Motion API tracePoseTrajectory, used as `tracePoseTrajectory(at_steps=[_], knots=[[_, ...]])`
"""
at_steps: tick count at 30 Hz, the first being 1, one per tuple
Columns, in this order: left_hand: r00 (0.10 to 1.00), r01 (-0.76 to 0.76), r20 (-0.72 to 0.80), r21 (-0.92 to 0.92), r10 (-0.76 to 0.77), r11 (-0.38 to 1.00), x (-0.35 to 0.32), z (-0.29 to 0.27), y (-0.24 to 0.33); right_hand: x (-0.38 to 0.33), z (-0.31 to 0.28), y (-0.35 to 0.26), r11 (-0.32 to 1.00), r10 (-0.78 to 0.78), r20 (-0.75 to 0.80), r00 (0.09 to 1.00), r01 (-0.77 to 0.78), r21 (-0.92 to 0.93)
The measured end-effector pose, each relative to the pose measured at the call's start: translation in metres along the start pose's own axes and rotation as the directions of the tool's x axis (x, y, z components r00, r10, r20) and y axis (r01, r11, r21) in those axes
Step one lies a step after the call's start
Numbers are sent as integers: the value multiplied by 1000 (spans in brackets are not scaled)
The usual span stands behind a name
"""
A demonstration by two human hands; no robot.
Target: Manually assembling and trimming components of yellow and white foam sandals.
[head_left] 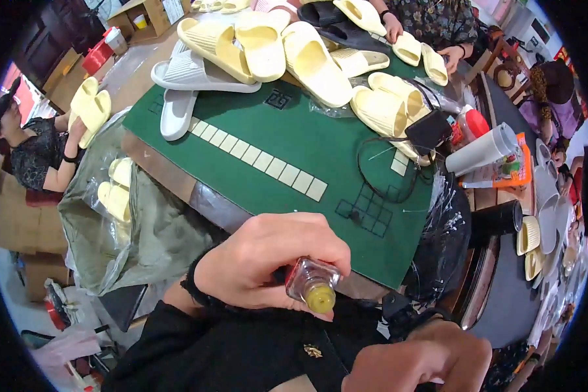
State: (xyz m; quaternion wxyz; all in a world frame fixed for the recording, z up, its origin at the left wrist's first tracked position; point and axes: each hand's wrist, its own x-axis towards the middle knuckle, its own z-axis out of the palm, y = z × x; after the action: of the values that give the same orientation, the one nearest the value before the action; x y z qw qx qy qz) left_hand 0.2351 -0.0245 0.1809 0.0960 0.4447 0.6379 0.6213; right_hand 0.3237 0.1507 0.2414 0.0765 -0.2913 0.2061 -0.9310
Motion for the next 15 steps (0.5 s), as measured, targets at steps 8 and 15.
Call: tracePoseTrajectory(at_steps=[8, 15], knots=[[999, 38, -3, 40, -38, 998, 3, -6, -2, 15, -16, -29, 710, 572, 242, 784, -621, 333], [998, 57, -1, 8, -57, 998, 7, -3, 2, -32, -31, -26, 990, 113, 157, 981, -125, 67]])
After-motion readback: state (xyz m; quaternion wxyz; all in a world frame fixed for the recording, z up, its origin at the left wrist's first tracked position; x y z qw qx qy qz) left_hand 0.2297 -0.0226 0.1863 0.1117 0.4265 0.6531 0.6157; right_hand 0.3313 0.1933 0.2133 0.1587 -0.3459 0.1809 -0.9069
